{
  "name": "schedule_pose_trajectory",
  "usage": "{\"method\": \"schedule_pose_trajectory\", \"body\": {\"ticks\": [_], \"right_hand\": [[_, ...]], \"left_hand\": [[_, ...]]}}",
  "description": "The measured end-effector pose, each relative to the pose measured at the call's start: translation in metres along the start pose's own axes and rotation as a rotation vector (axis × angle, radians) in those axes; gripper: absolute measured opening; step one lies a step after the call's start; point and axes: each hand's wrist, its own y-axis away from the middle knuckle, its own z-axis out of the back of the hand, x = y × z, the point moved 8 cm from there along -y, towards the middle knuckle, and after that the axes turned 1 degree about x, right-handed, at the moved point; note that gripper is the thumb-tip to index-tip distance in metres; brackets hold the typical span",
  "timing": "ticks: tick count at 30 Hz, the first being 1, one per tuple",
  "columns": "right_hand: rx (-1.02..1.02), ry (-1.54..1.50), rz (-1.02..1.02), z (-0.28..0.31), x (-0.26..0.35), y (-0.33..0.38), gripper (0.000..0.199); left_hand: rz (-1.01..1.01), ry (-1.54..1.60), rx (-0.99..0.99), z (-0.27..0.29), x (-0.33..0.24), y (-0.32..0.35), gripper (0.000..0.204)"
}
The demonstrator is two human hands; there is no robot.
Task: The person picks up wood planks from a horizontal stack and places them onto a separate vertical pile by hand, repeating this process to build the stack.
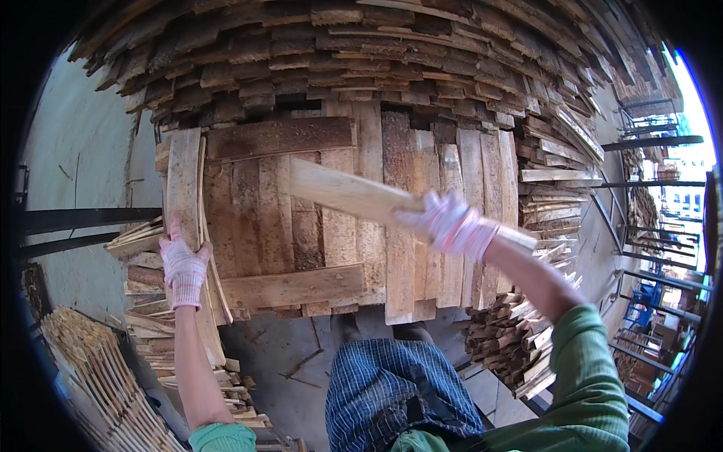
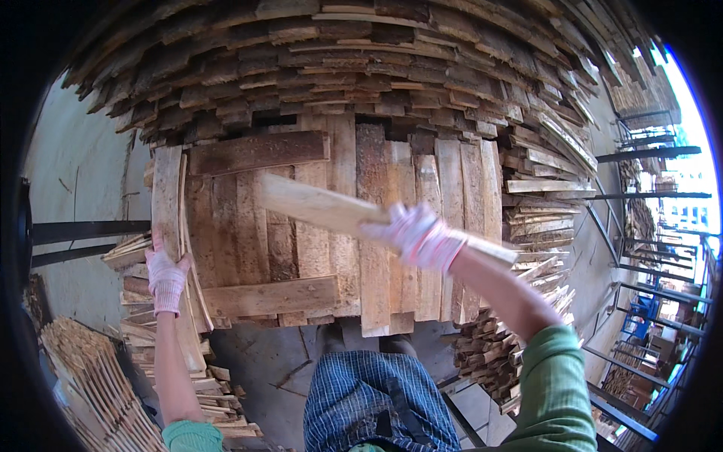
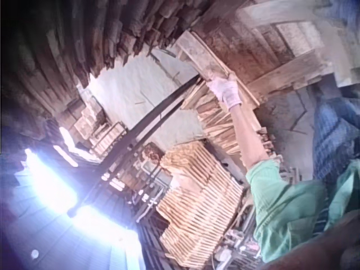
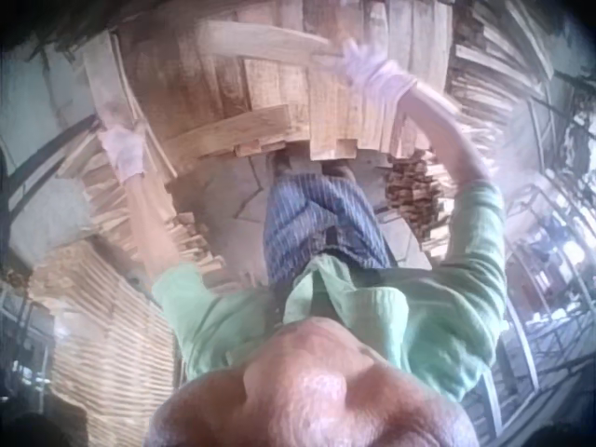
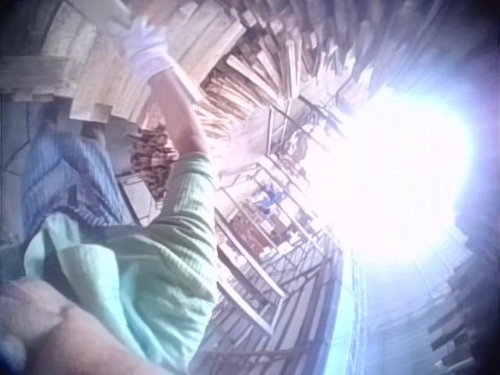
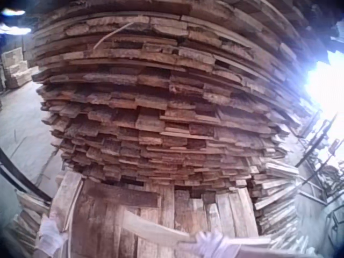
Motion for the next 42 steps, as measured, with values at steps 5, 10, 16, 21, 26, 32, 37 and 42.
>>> {"method": "schedule_pose_trajectory", "body": {"ticks": [5,10,16,21,26,32,37,42], "right_hand": [[-0.136,0.276,-0.153,-0.047,-0.132,-0.012,0.082],[0.021,0.042,-0.040,-0.039,-0.126,-0.042,0.088],[-0.177,0.053,0.026,-0.031,-0.172,-0.041,0.081],[-0.181,-0.020,0.136,-0.019,-0.170,-0.053,0.083],[-0.220,-0.044,0.086,-0.043,-0.196,-0.044,0.082],[-0.280,-0.029,0.210,-0.028,-0.177,-0.041,0.070],[-0.262,0.027,0.137,-0.044,-0.183,-0.057,0.068],[-0.218,0.044,0.086,-0.046,-0.172,-0.058,0.067]], "left_hand": [[-0.279,0.278,-0.025,0.001,-0.095,0.052,0.104],[-0.021,-0.084,-0.023,-0.081,-0.153,0.067,0.112],[0.174,0.011,0.005,-0.068,-0.208,0.059,0.111],[-0.132,0.867,0.120,-0.088,-0.156,0.066,0.105],[0.167,1.298,0.174,-0.052,-0.197,0.254,0.087],[0.858,2.066,0.696,-0.199,-0.202,0.501,0.051],[1.356,2.161,0.705,-0.327,-0.225,0.575,0.034],[1.149,2.182,0.772,-0.352,-0.262,0.461,0.045]]}}
